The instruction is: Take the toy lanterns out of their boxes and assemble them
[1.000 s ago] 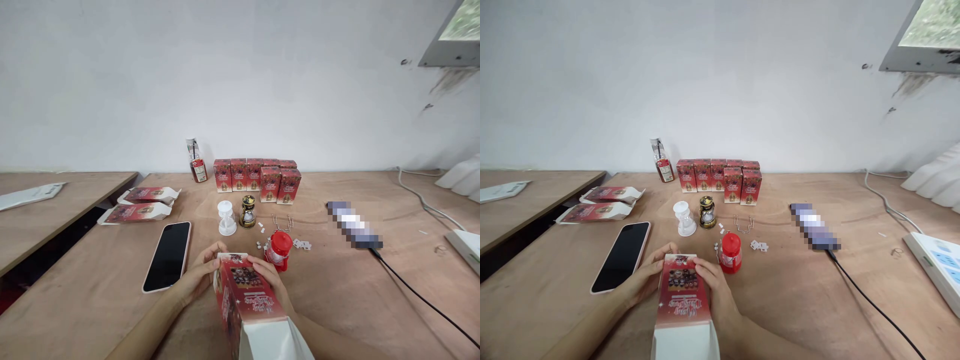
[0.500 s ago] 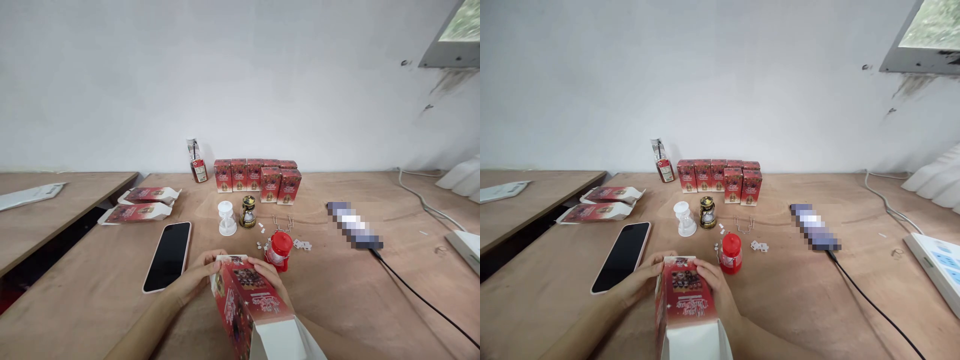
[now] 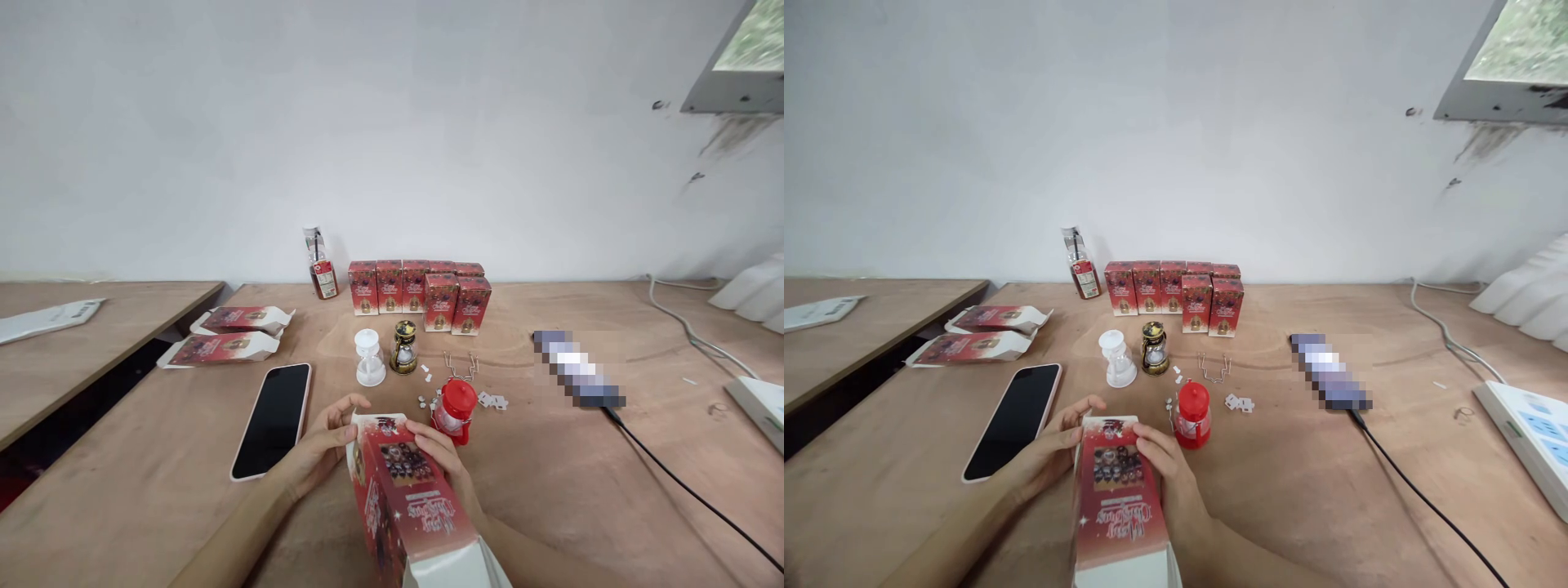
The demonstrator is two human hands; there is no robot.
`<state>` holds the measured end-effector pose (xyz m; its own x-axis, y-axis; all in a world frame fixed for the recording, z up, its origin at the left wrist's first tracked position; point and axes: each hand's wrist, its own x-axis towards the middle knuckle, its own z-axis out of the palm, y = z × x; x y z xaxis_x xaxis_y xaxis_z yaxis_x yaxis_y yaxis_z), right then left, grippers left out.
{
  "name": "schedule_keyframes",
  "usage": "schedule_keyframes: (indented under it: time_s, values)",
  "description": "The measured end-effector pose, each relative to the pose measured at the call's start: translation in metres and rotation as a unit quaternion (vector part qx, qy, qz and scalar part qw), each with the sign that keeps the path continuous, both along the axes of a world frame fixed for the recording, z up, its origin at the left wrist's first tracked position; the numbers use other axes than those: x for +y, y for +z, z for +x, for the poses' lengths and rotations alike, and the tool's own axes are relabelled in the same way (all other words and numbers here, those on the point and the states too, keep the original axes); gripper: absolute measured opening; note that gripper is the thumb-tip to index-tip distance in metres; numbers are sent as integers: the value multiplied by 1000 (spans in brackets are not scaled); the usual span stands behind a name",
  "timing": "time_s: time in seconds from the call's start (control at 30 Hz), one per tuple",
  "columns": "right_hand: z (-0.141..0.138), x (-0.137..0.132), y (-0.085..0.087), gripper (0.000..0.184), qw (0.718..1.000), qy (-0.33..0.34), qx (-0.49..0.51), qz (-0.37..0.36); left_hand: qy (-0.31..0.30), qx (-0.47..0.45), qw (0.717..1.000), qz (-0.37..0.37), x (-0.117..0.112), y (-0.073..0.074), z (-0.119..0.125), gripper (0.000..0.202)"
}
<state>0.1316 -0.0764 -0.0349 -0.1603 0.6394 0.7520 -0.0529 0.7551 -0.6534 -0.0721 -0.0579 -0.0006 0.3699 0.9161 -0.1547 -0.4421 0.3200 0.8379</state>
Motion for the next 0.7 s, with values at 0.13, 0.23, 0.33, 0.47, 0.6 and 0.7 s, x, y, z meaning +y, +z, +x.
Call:
schedule_keyframes:
  time_s: [0.13, 0.23, 0.33, 0.47, 0.6, 0.7]
  values:
    - [1, -1, -6, 41, 999, 39, -10, -15, -38, 10, 999, 22, 0, -3, -7, 60]
    - [1, 0, -10, 43, 998, 60, -8, -23, -43, 17, 999, 28, 0, -2, -8, 70]
    - [2, 1, -9, 43, 998, 55, -2, -31, -25, 22, 999, 33, 0, -1, -8, 77]
    - [4, 4, -9, 43, 998, 62, -4, -32, 4, 10, 999, 40, 1, 0, -5, 83]
    - [5, 4, -4, 44, 998, 63, -16, -20, 18, -13, 998, 65, 0, 3, 1, 81]
    - [5, 0, 4, 41, 998, 47, -20, -27, 21, -13, 997, 80, -3, 11, 6, 82]
